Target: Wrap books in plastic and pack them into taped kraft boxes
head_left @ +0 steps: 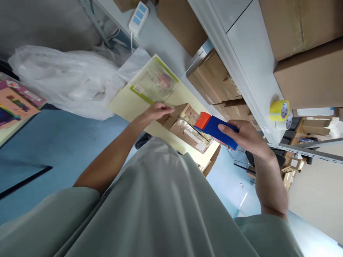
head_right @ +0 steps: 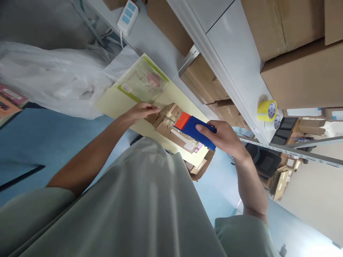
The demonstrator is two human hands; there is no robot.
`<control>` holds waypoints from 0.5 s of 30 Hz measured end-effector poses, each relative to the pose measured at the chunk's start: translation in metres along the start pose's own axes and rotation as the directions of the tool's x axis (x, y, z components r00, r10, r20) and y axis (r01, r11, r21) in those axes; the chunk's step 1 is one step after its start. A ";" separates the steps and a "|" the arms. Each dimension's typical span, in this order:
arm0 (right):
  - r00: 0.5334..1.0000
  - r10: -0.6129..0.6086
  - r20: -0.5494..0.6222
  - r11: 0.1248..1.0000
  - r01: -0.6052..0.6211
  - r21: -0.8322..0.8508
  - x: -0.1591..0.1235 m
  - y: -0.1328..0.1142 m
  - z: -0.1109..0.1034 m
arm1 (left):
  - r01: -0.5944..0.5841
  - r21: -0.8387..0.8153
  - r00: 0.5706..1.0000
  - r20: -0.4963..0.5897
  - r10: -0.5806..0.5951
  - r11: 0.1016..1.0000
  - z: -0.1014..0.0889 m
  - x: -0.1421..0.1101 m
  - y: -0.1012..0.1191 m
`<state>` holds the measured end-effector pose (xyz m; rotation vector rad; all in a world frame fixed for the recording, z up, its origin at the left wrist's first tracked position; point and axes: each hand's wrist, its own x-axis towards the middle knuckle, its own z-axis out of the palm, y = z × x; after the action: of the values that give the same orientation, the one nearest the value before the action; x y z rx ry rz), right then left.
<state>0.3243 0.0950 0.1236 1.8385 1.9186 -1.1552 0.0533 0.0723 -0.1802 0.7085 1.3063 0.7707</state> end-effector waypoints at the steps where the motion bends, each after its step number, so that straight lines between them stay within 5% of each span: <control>1: 1.000 -0.006 -0.015 1.000 0.006 -0.001 0.004 -0.002 0.002 | 0.013 0.005 1.000 0.007 -0.013 1.000 0.003 0.005 -0.004; 8: 0.999 -0.037 -0.027 0.999 0.036 -0.040 0.026 -0.007 0.013 | 0.066 0.016 0.996 0.060 -0.067 0.998 0.017 0.017 -0.029; 15: 0.998 -0.064 -0.005 0.998 0.064 -0.010 0.034 0.001 0.019 | -0.059 0.069 0.990 -0.125 0.067 0.996 0.031 0.012 -0.060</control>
<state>0.3127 0.1070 0.0887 1.7887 1.9957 -1.1589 0.0905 0.0474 -0.2326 0.7656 1.4348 0.8384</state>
